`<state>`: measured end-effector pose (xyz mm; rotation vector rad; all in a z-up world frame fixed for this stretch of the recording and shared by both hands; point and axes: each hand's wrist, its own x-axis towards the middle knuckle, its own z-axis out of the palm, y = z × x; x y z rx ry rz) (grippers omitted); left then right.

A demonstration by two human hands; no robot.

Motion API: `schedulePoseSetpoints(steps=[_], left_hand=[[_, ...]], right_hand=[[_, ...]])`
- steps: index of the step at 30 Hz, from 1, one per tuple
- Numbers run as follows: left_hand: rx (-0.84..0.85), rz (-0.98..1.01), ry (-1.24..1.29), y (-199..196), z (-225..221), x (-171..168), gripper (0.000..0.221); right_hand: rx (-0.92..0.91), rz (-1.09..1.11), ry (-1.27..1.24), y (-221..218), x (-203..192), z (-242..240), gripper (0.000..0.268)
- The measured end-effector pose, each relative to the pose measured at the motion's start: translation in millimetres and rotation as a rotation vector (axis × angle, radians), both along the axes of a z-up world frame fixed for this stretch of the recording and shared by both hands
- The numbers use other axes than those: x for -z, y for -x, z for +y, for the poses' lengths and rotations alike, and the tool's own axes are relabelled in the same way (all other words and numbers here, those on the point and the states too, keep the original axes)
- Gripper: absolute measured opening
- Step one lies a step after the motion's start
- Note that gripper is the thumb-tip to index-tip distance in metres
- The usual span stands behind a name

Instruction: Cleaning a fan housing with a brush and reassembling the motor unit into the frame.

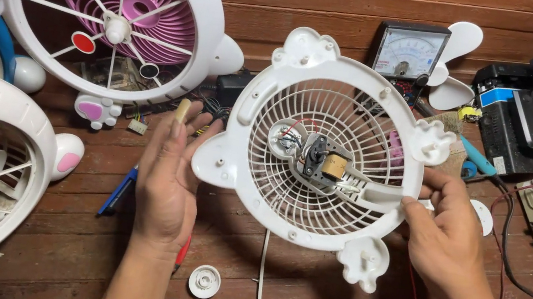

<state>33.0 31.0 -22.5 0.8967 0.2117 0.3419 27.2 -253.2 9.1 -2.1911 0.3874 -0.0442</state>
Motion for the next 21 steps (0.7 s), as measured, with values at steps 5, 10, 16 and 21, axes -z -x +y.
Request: schedulePoseSetpoints(steps=[5,10,16,21], left_hand=[[0.033,0.23,-0.463,11,-24,6,0.063],[-0.074,0.159,-0.711,20,-26,13,0.053],[-0.028,0.169,-0.83,37,-24,0,0.056],[0.046,0.102,-1.046,36,-18,-12,0.062]], right_hand=[[-0.011,0.073,-0.059,5,11,-4,0.055],[-0.117,0.139,0.359,3,-15,-9,0.055],[-0.444,-0.502,0.813,-6,-24,-15,0.063],[-0.759,-0.388,1.059,-35,-7,17,0.088]])
